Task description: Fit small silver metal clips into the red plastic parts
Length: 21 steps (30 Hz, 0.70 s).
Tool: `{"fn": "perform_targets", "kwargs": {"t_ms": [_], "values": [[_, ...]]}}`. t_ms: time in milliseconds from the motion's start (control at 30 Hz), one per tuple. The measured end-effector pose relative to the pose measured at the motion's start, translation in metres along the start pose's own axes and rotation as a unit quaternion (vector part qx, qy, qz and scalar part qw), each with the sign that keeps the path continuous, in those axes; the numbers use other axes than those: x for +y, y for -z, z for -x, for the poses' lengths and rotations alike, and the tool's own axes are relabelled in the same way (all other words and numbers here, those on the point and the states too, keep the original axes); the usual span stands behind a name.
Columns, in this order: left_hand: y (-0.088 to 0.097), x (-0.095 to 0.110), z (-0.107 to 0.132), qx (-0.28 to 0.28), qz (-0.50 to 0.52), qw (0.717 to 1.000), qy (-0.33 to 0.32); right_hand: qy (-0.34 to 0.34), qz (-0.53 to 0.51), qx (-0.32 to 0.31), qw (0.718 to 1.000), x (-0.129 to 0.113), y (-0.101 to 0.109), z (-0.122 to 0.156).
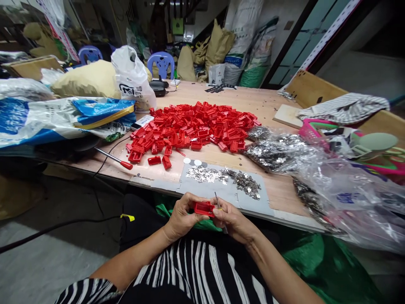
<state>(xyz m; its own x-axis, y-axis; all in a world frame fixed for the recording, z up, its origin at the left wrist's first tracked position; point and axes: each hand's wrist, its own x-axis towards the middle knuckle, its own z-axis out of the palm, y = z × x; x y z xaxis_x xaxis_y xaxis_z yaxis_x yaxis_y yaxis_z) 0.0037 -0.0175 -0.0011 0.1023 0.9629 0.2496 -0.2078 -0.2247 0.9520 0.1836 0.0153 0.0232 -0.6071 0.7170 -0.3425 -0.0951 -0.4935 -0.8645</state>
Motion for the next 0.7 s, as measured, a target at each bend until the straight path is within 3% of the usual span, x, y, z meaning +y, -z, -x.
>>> {"fn": "perform_targets", "kwargs": {"t_ms": [100, 167, 233, 300, 367, 433, 533, 700], "values": [[-0.001, -0.003, -0.004, 0.038, 0.028, 0.998, 0.033, 0.01, 0.131, 0.012, 0.991, -0.012, 0.006, -0.005], [-0.001, -0.003, -0.006, 0.073, 0.006, 0.996, 0.046, 0.049, 0.268, 0.069, 0.96, -0.023, 0.014, -0.011], [0.001, -0.001, -0.007, 0.094, -0.038, 0.994, 0.051, 0.113, 0.425, 0.166, 0.883, -0.033, 0.024, -0.02], [0.004, 0.001, -0.008, 0.101, -0.081, 0.99, 0.046, 0.137, 0.543, 0.22, 0.799, -0.039, 0.031, -0.03], [0.006, 0.003, -0.009, 0.104, -0.11, 0.988, 0.038, 0.132, 0.616, 0.233, 0.741, -0.042, 0.034, -0.04], [0.008, 0.003, -0.009, 0.106, -0.131, 0.985, 0.031, 0.125, 0.66, 0.24, 0.701, -0.042, 0.032, -0.048], [0.01, 0.003, -0.01, 0.106, -0.158, 0.982, 0.017, 0.115, 0.693, 0.25, 0.666, -0.042, 0.028, -0.057], [0.013, 0.004, -0.012, 0.106, -0.18, 0.978, 0.007, 0.118, 0.695, 0.247, 0.665, -0.041, 0.028, -0.064]]}}
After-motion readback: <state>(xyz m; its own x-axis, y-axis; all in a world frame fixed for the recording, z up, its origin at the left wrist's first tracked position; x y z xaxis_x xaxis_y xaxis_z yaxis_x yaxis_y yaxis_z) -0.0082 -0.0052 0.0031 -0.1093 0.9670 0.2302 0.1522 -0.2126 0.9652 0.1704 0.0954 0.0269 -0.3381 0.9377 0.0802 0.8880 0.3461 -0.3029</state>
